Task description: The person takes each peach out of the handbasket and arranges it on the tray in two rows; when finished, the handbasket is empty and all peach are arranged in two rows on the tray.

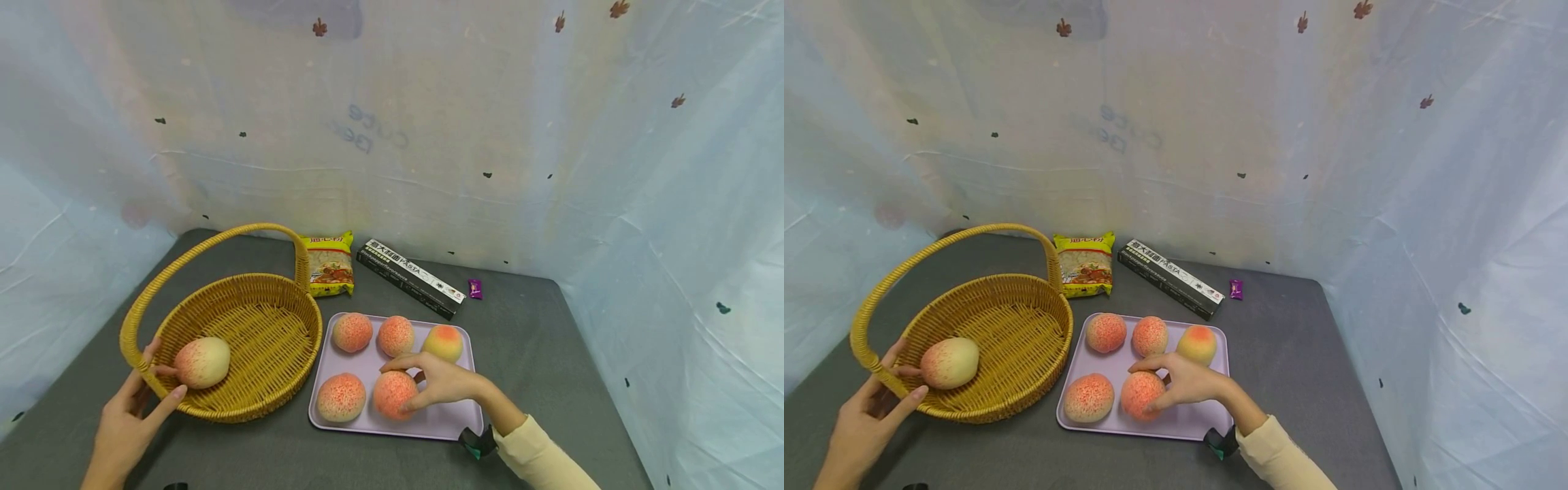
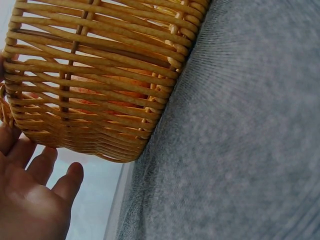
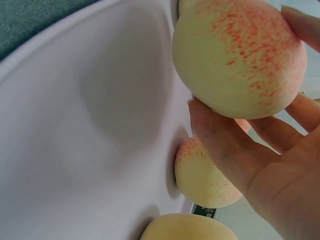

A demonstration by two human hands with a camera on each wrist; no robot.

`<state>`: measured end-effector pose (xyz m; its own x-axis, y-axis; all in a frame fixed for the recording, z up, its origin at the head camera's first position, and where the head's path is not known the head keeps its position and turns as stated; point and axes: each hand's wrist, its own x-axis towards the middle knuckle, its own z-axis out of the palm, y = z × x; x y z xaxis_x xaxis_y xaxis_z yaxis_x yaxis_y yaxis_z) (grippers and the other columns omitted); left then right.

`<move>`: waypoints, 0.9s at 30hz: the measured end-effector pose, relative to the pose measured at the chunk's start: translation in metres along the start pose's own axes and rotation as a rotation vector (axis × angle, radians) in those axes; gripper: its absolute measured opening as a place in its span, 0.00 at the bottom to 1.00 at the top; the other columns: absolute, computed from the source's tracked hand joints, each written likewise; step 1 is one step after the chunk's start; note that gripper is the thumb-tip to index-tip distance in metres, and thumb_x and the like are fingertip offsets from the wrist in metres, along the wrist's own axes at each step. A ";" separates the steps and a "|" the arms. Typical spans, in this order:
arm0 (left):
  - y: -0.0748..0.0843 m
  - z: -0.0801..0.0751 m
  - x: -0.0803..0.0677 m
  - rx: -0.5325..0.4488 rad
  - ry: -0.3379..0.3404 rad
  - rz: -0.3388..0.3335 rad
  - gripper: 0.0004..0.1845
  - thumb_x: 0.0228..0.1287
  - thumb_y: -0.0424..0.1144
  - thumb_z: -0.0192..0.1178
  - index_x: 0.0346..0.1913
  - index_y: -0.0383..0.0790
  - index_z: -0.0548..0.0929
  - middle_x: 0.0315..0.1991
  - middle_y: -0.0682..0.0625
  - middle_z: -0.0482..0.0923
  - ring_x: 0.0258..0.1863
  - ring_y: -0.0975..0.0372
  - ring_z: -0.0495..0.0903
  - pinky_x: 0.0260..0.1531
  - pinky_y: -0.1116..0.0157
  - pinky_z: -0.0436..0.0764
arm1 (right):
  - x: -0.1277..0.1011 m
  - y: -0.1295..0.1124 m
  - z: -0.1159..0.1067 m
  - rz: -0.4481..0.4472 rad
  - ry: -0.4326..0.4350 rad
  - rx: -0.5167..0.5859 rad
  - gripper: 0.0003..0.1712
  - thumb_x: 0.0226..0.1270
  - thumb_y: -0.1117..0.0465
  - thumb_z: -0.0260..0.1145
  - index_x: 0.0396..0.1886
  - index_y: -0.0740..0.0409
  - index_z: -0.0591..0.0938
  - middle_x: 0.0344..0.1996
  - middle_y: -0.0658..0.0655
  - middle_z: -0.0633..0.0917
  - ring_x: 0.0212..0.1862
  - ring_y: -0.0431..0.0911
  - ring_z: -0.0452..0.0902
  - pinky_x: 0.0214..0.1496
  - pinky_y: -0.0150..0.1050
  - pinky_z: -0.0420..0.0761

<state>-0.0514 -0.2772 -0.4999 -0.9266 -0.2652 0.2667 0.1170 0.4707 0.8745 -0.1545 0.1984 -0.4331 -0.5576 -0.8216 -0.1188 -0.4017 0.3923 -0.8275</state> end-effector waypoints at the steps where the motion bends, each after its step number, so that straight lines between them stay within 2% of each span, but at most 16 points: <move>1: 0.000 0.000 0.000 0.002 0.000 0.000 0.44 0.67 0.30 0.65 0.80 0.56 0.56 0.50 0.68 0.75 0.56 0.81 0.67 0.50 0.87 0.65 | 0.000 0.000 0.000 0.001 -0.001 -0.001 0.35 0.56 0.59 0.76 0.65 0.61 0.78 0.63 0.54 0.77 0.65 0.44 0.69 0.54 0.36 0.80; 11: 0.001 0.000 0.000 0.002 0.000 0.007 0.44 0.67 0.29 0.65 0.80 0.56 0.56 0.50 0.68 0.75 0.56 0.81 0.67 0.51 0.87 0.65 | 0.000 0.003 0.003 0.007 0.000 -0.004 0.34 0.56 0.59 0.76 0.64 0.58 0.78 0.63 0.53 0.78 0.64 0.43 0.70 0.54 0.37 0.81; 27: 0.001 0.000 0.000 0.002 -0.004 -0.006 0.43 0.68 0.31 0.64 0.80 0.57 0.56 0.49 0.68 0.75 0.56 0.81 0.67 0.51 0.87 0.65 | -0.001 0.008 0.006 0.010 -0.011 -0.014 0.35 0.55 0.61 0.77 0.64 0.61 0.78 0.64 0.54 0.77 0.63 0.42 0.71 0.54 0.35 0.80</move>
<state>-0.0514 -0.2772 -0.4990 -0.9285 -0.2648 0.2603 0.1109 0.4712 0.8750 -0.1527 0.1997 -0.4432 -0.5534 -0.8221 -0.1337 -0.4060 0.4064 -0.8185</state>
